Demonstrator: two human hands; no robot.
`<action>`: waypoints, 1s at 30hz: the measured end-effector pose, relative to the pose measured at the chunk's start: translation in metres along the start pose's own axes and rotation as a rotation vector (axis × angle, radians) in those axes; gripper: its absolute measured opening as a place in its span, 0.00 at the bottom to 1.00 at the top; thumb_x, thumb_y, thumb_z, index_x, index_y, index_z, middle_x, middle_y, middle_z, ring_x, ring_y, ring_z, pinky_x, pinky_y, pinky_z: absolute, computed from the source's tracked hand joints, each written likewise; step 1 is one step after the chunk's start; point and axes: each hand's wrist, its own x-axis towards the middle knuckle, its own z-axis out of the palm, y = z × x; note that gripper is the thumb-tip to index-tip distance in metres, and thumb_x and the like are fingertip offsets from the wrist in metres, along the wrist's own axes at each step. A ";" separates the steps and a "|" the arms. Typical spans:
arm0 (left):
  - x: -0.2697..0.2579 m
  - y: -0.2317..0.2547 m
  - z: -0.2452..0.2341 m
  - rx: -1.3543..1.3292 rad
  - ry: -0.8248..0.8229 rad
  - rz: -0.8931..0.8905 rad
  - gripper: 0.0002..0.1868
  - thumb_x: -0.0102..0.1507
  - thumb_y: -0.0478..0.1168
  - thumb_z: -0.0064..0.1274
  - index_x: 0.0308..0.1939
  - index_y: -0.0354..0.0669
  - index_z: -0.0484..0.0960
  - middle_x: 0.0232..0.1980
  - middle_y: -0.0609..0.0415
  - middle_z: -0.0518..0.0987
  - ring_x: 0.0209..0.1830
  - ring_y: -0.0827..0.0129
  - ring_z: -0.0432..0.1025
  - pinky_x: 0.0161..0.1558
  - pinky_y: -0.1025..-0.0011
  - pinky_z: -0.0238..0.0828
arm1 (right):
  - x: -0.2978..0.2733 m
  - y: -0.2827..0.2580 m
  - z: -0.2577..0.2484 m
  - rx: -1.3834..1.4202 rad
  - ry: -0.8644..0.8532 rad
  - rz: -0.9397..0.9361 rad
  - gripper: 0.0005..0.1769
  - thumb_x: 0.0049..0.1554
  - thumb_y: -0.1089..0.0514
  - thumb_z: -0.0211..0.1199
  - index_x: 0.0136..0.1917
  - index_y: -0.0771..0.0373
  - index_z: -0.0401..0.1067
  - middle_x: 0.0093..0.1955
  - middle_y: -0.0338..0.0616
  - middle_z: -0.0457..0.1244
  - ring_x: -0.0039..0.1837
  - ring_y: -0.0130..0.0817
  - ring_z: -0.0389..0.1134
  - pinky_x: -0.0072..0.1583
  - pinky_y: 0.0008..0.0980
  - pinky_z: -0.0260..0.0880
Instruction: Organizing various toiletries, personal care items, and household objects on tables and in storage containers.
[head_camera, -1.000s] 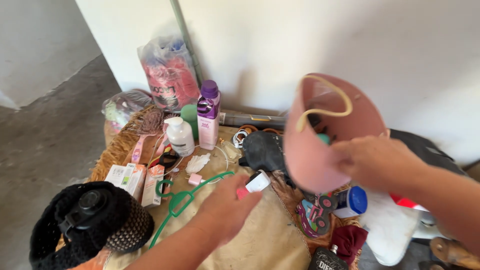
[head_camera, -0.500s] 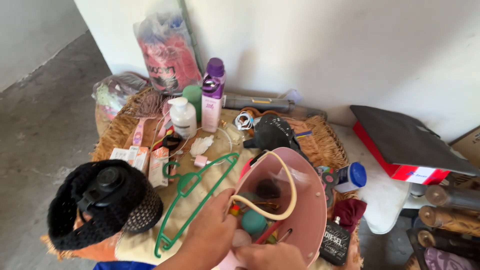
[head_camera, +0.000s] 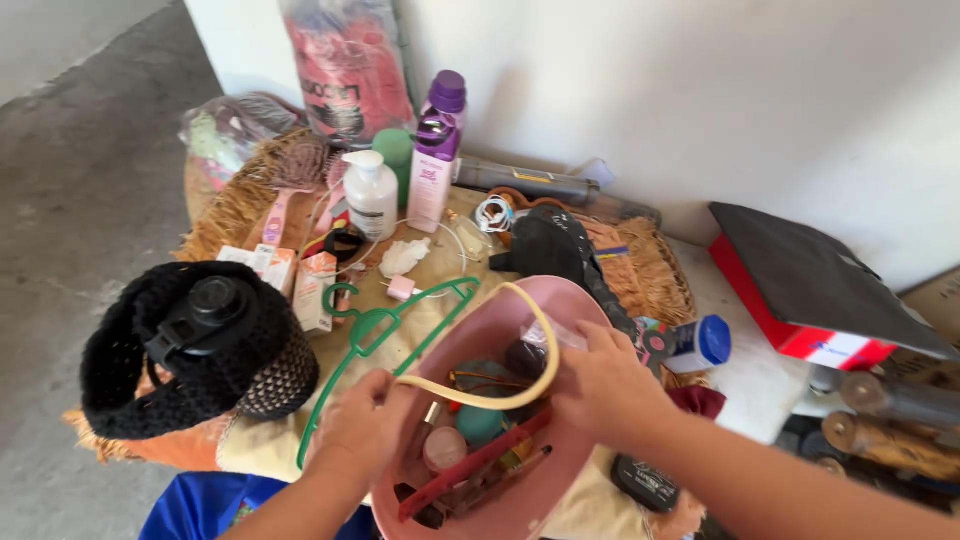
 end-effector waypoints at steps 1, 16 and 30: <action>-0.002 -0.003 0.001 -0.003 0.008 -0.008 0.24 0.60 0.64 0.46 0.52 0.60 0.83 0.53 0.52 0.84 0.58 0.50 0.76 0.59 0.55 0.71 | 0.008 0.005 0.003 0.003 -0.002 -0.011 0.32 0.43 0.51 0.70 0.63 0.54 0.74 0.70 0.63 0.57 0.72 0.61 0.56 0.70 0.49 0.56; -0.007 0.040 -0.006 -0.175 0.270 0.186 0.20 0.62 0.58 0.51 0.40 0.47 0.83 0.37 0.52 0.84 0.40 0.56 0.79 0.45 0.59 0.74 | 0.065 0.082 -0.055 1.235 -0.136 0.511 0.11 0.54 0.66 0.65 0.52 0.65 0.79 0.49 0.51 0.72 0.47 0.39 0.73 0.49 0.38 0.72; 0.004 0.047 -0.010 -0.613 0.312 -0.122 0.16 0.68 0.52 0.47 0.47 0.44 0.81 0.33 0.51 0.79 0.33 0.67 0.75 0.36 0.65 0.74 | 0.100 0.123 -0.052 1.471 -0.157 0.735 0.14 0.58 0.68 0.55 0.56 0.57 0.69 0.56 0.47 0.69 0.54 0.42 0.74 0.50 0.38 0.72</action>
